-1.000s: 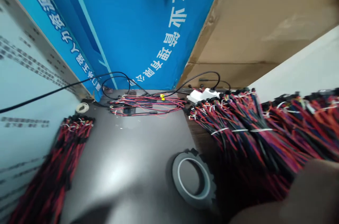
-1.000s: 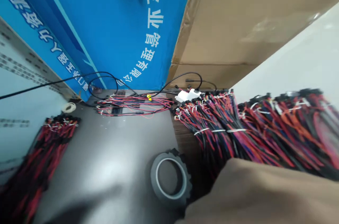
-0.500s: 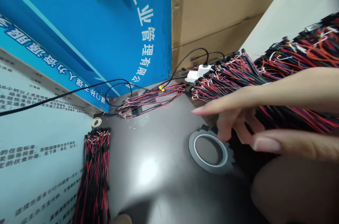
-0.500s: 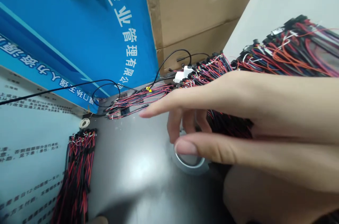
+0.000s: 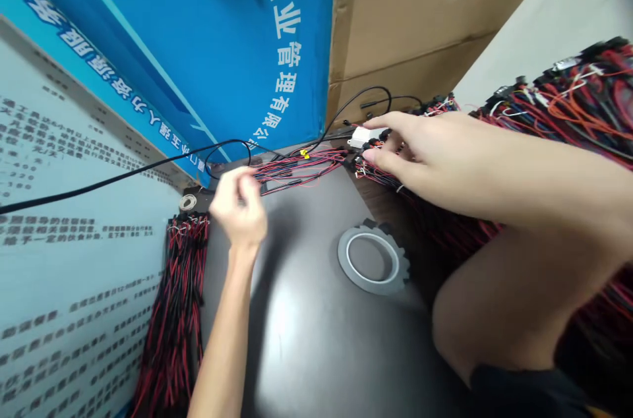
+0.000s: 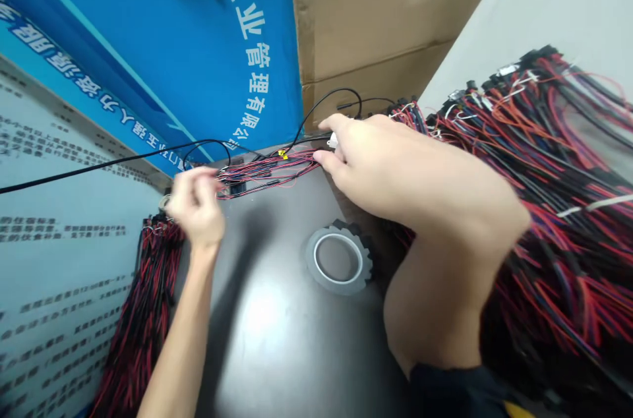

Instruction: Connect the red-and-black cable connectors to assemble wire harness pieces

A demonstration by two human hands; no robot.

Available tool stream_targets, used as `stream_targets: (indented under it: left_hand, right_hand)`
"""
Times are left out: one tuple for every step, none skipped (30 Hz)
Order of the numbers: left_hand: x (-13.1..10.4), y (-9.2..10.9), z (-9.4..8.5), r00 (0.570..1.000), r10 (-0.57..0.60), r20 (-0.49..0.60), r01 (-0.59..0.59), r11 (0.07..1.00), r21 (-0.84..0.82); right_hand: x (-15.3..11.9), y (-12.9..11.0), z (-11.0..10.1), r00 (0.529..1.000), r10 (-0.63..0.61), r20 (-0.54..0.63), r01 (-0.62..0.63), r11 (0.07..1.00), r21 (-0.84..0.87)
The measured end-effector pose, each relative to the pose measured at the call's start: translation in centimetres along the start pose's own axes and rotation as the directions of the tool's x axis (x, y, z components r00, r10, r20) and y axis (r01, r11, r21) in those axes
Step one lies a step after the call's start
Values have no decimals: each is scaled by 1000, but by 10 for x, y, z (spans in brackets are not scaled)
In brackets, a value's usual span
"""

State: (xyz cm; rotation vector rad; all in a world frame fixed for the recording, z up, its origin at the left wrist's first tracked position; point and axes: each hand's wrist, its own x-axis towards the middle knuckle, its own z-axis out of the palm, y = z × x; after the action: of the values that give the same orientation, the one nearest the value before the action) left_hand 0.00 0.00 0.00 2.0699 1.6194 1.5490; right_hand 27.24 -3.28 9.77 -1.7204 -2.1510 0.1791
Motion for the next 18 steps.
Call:
stream_targets:
  left_hand:
    - [-2, -10, 6, 998, -11, 67, 7, 998, 60]
    - [-4, -22, 12, 988, -38, 153, 16, 990, 140]
    - [-7, -34, 17, 967, -76, 244, 19, 973, 228]
    - [-9, -47, 22, 940, -137, 314, 30, 946, 323]
    - [-12, -58, 25, 916, -162, 366, 13, 926, 377]
    - [-14, -68, 26, 899, -164, 406, -15, 915, 402]
    - [-16, -75, 27, 902, -155, 404, -26, 913, 407]
    - [-17, -81, 26, 904, -144, 403, -33, 916, 401]
    - [-17, -84, 25, 907, -139, 397, -31, 920, 392]
    - [-16, -85, 23, 909, -142, 392, -20, 924, 382]
    - [-15, -86, 22, 905, -153, 398, -7, 928, 373]
    - [-13, -86, 21, 896, -168, 410, 7, 930, 366]
    - [-11, -85, 20, 885, -183, 427, 19, 933, 360]
    - [-9, -85, 20, 875, -192, 445, 27, 936, 351]
    - [-7, -85, 20, 867, -198, 457, 33, 939, 343]
    - [-5, -85, 20, 862, -199, 466, 36, 941, 335]
    - [-4, -86, 20, 858, -195, 475, 34, 944, 328]
    - [-2, -86, 20, 855, -192, 482, 30, 946, 323]
  right_hand:
    - [-1, -5, 1, 999, 31, 23, -31, 999, -24]
    - [-2, -10, 2, 998, 27, 49, -26, 999, -20]
    - [-5, -13, 3, 998, -11, 64, 10, 1000, 11]
    - [-8, -16, 4, 995, -67, 76, 63, 996, 56]
    - [-11, -18, 6, 989, -119, 92, 110, 989, 96]
    - [-14, -18, 9, 985, -140, 104, 128, 984, 120]
    - [-17, -17, 15, 984, -133, 117, 119, 985, 123]
    - [-20, -15, 21, 987, -115, 116, 102, 989, 111]
    - [-21, -13, 29, 989, -88, 117, 77, 992, 95]
    - [-21, -9, 38, 984, -71, 163, 58, 994, 88]
    - [-19, -5, 47, 977, -41, 210, 24, 996, 82]
    - [-16, 0, 55, 963, -15, 269, -5, 997, 75]
    - [-13, 5, 62, 951, 21, 310, -39, 998, 53]
    - [-8, 11, 69, 942, 56, 331, -70, 997, 30]
    - [-3, 16, 74, 936, 89, 339, -97, 995, 8]
    - [2, 20, 78, 931, 109, 347, -112, 994, -10]
    - [6, 24, 81, 925, 114, 362, -112, 993, -26]
    - [11, 26, 85, 923, 105, 369, -101, 994, -31]
